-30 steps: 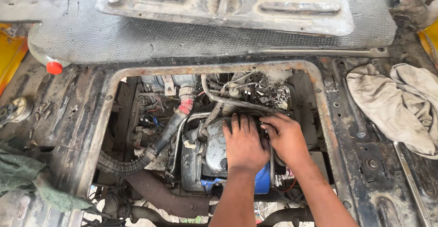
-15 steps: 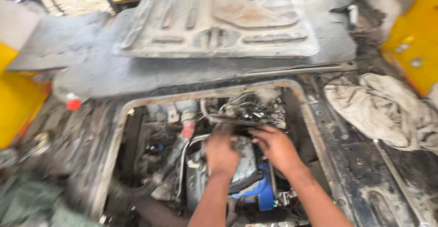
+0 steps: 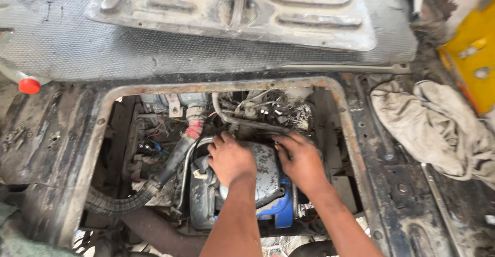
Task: The person manipulates wires and electrical connectors inside an open vehicle engine compartment by hand and then uses a socket wrench to work on a component.
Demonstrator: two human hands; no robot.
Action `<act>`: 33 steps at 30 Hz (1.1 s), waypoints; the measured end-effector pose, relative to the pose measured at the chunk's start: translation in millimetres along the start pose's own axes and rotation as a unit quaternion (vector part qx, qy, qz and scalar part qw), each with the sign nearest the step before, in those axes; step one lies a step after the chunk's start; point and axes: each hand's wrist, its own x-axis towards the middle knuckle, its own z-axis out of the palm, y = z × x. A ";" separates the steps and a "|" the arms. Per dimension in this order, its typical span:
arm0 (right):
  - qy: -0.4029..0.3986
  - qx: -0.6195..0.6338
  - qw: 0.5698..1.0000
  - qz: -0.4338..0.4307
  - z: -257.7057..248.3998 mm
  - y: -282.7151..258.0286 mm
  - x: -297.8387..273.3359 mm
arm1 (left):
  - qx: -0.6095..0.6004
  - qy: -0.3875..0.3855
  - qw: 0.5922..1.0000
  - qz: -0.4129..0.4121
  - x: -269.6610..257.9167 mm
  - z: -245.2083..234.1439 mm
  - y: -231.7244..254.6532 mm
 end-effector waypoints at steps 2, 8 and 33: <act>0.012 -0.015 1.000 -0.023 -0.6 -1.3 -1.8 | 0.014 0.004 1.000 -0.001 -1.5 -2.3 0.3; -0.019 -0.044 0.999 -0.016 1.2 -4.8 2.1 | 0.015 -0.036 0.999 -0.008 -1.2 -12.5 4.7; -0.059 0.021 0.998 -0.002 -2.7 -6.5 2.3 | 0.015 -0.024 0.999 -0.020 -0.7 -11.7 6.7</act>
